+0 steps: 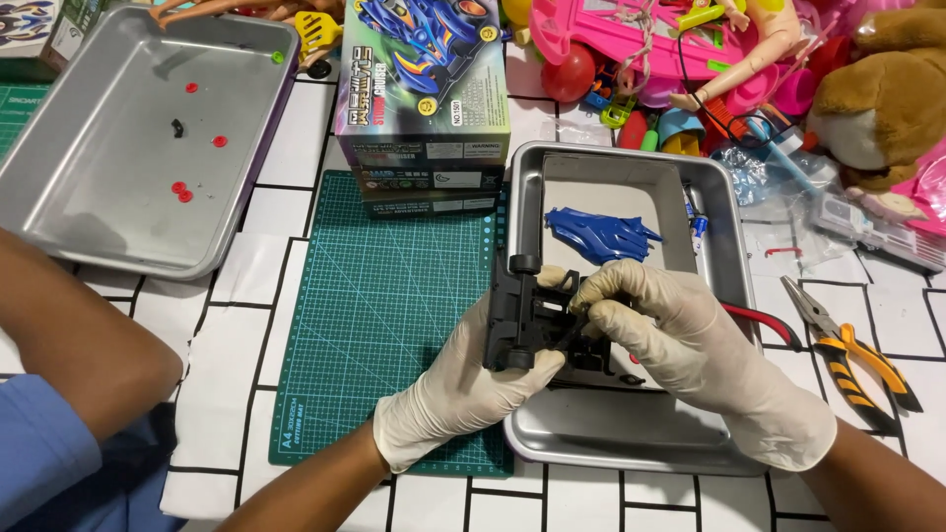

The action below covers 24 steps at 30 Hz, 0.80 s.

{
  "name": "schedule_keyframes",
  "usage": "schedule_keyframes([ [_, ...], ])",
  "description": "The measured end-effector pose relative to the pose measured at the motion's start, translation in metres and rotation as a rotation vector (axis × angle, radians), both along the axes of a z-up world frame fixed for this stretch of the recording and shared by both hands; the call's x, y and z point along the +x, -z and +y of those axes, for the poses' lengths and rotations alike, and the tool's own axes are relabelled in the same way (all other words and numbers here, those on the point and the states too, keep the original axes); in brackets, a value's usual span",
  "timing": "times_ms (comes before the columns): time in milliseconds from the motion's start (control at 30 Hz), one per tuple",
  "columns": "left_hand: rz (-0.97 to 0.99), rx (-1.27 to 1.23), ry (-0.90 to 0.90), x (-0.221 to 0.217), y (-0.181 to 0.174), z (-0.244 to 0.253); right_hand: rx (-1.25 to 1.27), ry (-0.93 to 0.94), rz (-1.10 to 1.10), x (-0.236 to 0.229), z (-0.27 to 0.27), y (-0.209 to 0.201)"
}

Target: The person assembles a blue toy car by attaching the body to the chassis and inserting small red circular pieces into the wheel hubs. They manipulate the toy parts by hand on a green cutting mat, occasionally picking up components from a metal tray.

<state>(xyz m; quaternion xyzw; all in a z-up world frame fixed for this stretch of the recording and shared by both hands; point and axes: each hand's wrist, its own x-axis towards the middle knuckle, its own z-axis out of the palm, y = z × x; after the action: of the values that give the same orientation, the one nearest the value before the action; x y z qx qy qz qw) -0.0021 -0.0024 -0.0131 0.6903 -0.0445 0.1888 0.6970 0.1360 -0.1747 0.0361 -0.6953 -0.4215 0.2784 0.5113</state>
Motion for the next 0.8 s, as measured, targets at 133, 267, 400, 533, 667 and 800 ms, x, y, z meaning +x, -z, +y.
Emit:
schedule_keyframes([
  [133,0.032,0.051,-0.003,-0.001,-0.006,0.001,0.011,0.045,-0.418,-0.001,0.001,0.008],
  [267,0.031,-0.002,0.033,-0.001,-0.003,0.0,0.139,0.066,-0.54,-0.009,0.008,0.01],
  [400,0.121,0.081,-0.01,-0.002,-0.004,0.0,0.154,0.092,-0.653,-0.013,0.011,0.007],
  [533,0.182,0.067,-0.003,-0.002,-0.008,0.0,0.197,0.11,-0.713,-0.012,0.012,0.004],
  [667,0.238,0.137,-0.054,-0.001,-0.002,-0.001,0.204,0.123,-0.707,-0.014,0.014,0.0],
  [800,0.14,0.155,-0.027,-0.002,0.004,0.0,0.255,0.114,-0.74,-0.012,0.012,0.004],
])
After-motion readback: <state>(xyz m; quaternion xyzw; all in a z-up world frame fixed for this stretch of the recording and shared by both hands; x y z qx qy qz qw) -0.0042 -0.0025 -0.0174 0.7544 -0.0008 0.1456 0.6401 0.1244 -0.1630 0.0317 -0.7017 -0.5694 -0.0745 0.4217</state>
